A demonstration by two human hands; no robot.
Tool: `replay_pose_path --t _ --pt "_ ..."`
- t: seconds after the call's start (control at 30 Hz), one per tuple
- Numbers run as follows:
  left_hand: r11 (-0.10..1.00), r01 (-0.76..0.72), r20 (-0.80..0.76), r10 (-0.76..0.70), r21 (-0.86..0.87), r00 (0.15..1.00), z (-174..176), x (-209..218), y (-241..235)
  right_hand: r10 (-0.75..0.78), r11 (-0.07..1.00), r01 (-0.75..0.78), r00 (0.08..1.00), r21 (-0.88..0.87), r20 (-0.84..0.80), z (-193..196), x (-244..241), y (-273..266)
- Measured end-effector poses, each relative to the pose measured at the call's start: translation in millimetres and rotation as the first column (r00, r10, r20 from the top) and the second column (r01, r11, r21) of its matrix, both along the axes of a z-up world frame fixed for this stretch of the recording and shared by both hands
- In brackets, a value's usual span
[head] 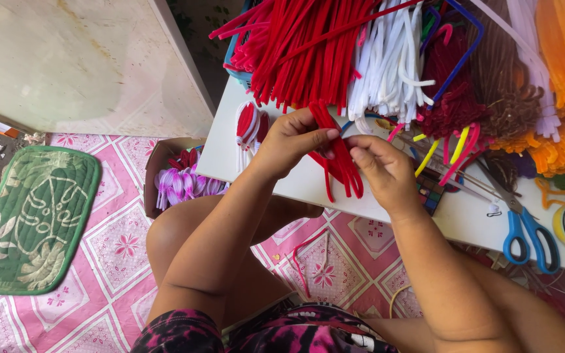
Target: Bundling and twisting red pipe cleaners into small decorative shapes
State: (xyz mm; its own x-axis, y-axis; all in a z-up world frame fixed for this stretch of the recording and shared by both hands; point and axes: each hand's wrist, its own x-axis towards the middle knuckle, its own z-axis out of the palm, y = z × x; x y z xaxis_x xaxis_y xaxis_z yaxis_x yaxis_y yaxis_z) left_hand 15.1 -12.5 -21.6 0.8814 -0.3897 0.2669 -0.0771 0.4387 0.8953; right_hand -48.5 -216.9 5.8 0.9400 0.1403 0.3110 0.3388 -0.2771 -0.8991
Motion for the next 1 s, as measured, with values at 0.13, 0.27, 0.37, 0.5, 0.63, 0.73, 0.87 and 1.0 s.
replay_pose_path --t 0.13,0.27,0.37,0.5,0.63,0.73,0.87,1.0 --pt "0.994 -0.096 0.034 0.094 0.053 0.995 21 -12 -5 0.06 0.998 -0.059 0.997 0.011 -0.057 28 -11 25" --pt "0.985 -0.138 0.044 0.134 0.099 0.99 28 -17 -5 0.069 0.997 -0.065 0.984 0.027 -0.164 18 -8 18" --pt "0.986 -0.133 0.027 0.131 0.104 0.991 35 -17 -3 0.093 0.996 -0.088 0.974 0.032 -0.204 11 -2 9" --pt "0.86 -0.376 0.364 0.247 0.345 0.898 46 -9 23 0.137 0.985 -0.163 0.932 -0.051 -0.335 7 10 -7" --pt "0.732 -0.493 0.669 0.07 0.469 0.74 56 -20 23 0.128 0.93 -0.264 0.886 -0.257 -0.446 22 13 -11" --pt "0.668 -0.397 0.646 -0.165 0.629 0.745 40 -28 10 0.143 0.777 -0.42 0.843 -0.469 -0.519 35 12 -7" --pt "0.604 -0.32 0.584 -0.308 0.73 0.751 25 -23 1 0.106 0.584 -0.451 0.867 -0.675 -0.487 53 13 -2" --pt "0.566 -0.247 0.504 -0.358 0.787 0.786 23 -19 -2 0.114 0.518 -0.43 0.891 -0.739 -0.439 59 14 0"
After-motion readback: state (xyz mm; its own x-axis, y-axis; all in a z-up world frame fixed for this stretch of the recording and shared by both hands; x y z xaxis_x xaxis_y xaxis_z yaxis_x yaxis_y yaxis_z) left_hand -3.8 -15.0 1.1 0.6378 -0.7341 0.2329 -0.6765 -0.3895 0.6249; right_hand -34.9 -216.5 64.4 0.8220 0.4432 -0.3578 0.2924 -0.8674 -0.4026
